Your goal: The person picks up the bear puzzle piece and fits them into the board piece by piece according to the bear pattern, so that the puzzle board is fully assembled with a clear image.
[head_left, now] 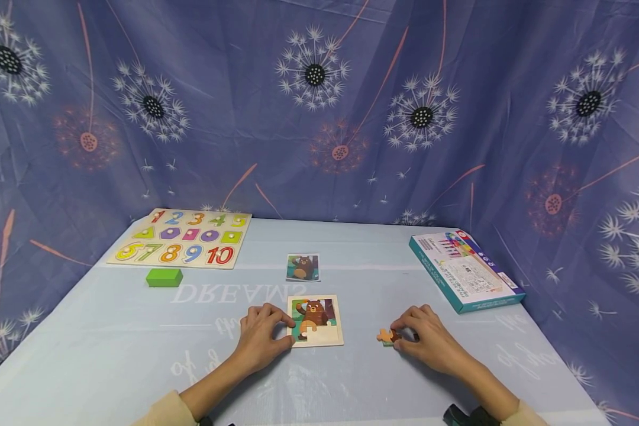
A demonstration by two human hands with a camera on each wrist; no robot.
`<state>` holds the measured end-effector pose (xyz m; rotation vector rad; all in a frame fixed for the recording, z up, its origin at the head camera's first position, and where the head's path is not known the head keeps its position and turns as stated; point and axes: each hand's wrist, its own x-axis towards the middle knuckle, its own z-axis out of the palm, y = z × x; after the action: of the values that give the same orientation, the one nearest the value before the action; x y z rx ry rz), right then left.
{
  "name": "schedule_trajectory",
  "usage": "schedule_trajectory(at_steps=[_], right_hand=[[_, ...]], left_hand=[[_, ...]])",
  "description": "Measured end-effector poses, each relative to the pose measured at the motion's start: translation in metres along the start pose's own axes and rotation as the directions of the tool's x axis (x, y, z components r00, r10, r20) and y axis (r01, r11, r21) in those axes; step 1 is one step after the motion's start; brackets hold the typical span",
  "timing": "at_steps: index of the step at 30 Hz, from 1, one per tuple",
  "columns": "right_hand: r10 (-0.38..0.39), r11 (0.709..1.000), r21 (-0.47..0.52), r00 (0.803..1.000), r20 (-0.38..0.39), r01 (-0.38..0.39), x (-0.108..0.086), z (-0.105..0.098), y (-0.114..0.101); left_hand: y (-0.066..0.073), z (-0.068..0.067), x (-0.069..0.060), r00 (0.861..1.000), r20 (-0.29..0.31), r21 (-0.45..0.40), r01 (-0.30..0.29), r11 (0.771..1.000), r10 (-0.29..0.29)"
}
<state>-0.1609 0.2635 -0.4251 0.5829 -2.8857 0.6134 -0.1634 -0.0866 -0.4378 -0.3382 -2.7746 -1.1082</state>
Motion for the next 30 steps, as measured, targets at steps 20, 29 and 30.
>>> schedule_trajectory(at_steps=[20, 29, 30], right_hand=[[-0.062, 0.997, 0.049, 0.998, -0.027, 0.063, 0.034, 0.020, -0.048], [-0.112, 0.994, 0.011, 0.993, -0.039, 0.112, 0.047, 0.038, -0.073], [-0.118, 0.993, 0.010, 0.992, -0.037, 0.118, 0.049, 0.039, -0.075]], left_hand=[[0.002, 0.000, 0.001, 1.000, 0.009, 0.028, -0.012, 1.000, 0.012], [0.002, 0.001, 0.001, 1.000, -0.002, 0.031, -0.019, 0.999, 0.019], [0.002, 0.001, 0.001, 1.000, -0.002, 0.031, -0.019, 0.999, 0.019]])
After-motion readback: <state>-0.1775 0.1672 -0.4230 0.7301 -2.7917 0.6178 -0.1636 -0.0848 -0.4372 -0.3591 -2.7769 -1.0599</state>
